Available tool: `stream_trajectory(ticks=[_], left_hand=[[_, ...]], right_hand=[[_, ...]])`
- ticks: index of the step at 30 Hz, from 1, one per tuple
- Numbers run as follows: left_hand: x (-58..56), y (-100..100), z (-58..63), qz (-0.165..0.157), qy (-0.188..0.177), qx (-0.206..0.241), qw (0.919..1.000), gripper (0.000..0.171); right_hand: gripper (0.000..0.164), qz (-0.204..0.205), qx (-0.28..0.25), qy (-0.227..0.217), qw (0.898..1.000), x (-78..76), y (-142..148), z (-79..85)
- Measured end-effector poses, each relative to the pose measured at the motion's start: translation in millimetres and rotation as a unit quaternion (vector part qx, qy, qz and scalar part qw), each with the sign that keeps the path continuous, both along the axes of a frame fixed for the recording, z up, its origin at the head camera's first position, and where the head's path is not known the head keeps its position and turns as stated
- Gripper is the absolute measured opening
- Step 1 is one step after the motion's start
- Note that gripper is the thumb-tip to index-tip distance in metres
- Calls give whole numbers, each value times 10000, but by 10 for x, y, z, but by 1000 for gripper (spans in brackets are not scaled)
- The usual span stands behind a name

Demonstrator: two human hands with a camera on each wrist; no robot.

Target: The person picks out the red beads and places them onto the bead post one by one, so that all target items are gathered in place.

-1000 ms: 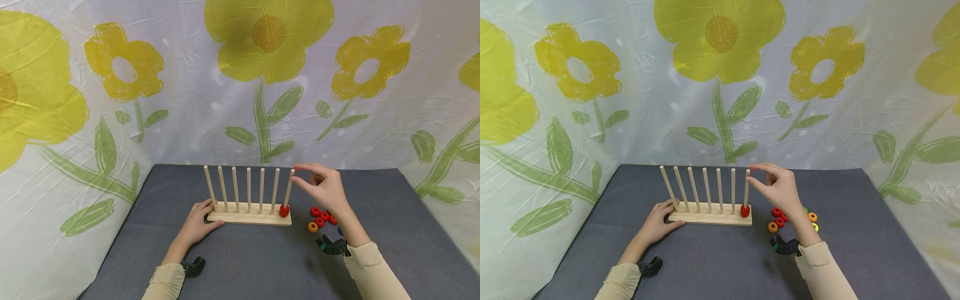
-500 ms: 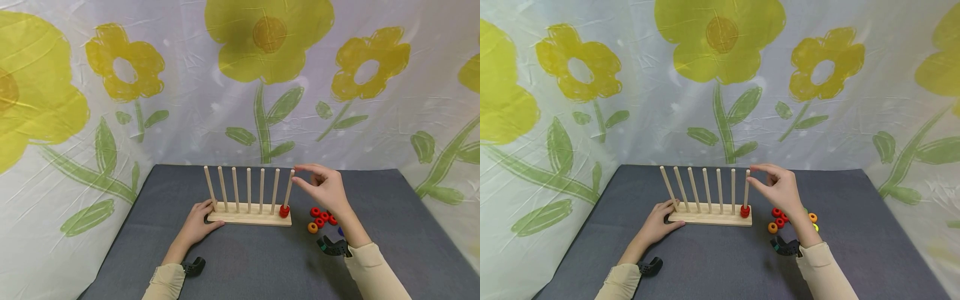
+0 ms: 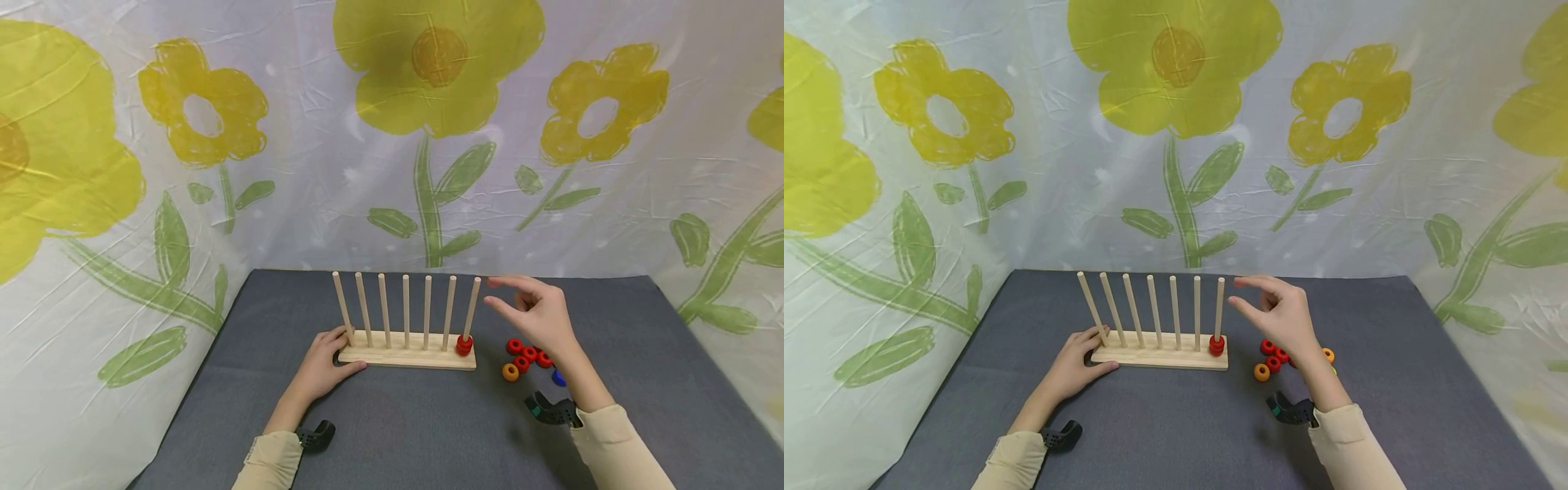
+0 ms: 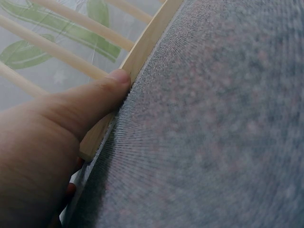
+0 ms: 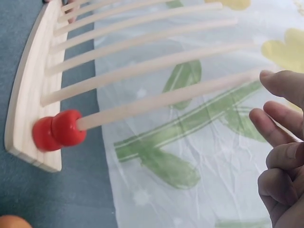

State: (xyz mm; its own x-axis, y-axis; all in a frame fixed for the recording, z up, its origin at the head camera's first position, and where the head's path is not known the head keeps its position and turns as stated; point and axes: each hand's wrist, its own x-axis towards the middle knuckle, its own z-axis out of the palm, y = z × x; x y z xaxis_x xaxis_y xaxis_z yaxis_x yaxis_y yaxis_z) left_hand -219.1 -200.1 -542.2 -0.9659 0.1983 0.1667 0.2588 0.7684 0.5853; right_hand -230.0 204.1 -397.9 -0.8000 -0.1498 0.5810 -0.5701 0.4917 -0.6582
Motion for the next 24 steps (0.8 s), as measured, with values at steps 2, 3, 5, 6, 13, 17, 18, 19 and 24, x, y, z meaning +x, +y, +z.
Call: stream_trajectory(ticks=[2, 3, 5, 6, 13, 17, 18, 19, 24], left_hand=[[3, 0, 2, 4, -17, 10, 10000, 74], [4, -1, 2, 7, -22, 11, 10000, 74], [6, -2, 3, 10, -29, 20, 10000, 73], [6, -3, 2, 9, -26, 28, 10000, 73], [8, -1, 1, 11, -30, 46, 10000, 73], [11, 4, 7, 15, -40, 31, 10000, 73], [11, 5, 10, 13, -46, 31, 10000, 73], [11, 6, 12, 8, -49, 21, 10000, 74], [18, 3, 20, 10, -42, -1, 10000, 74]], right_hand=[[29, -32, 2, -30, 10000, 10, 27, -18], [29, -58, 22, -25, 10000, 14, 39, -29], [29, -96, 52, -17, 9999, 20, 64, -43], [30, -115, 60, -6, 9999, 25, 75, -50], [34, -233, 105, 46, 9997, 41, 163, -127], [34, -309, 96, 39, 9995, 53, 235, -184], [34, -341, 105, 32, 9994, 58, 254, -202], [34, -372, 111, 18, 9992, 66, 270, -218], [32, -551, 132, -166, 9983, 95, 341, -304]])
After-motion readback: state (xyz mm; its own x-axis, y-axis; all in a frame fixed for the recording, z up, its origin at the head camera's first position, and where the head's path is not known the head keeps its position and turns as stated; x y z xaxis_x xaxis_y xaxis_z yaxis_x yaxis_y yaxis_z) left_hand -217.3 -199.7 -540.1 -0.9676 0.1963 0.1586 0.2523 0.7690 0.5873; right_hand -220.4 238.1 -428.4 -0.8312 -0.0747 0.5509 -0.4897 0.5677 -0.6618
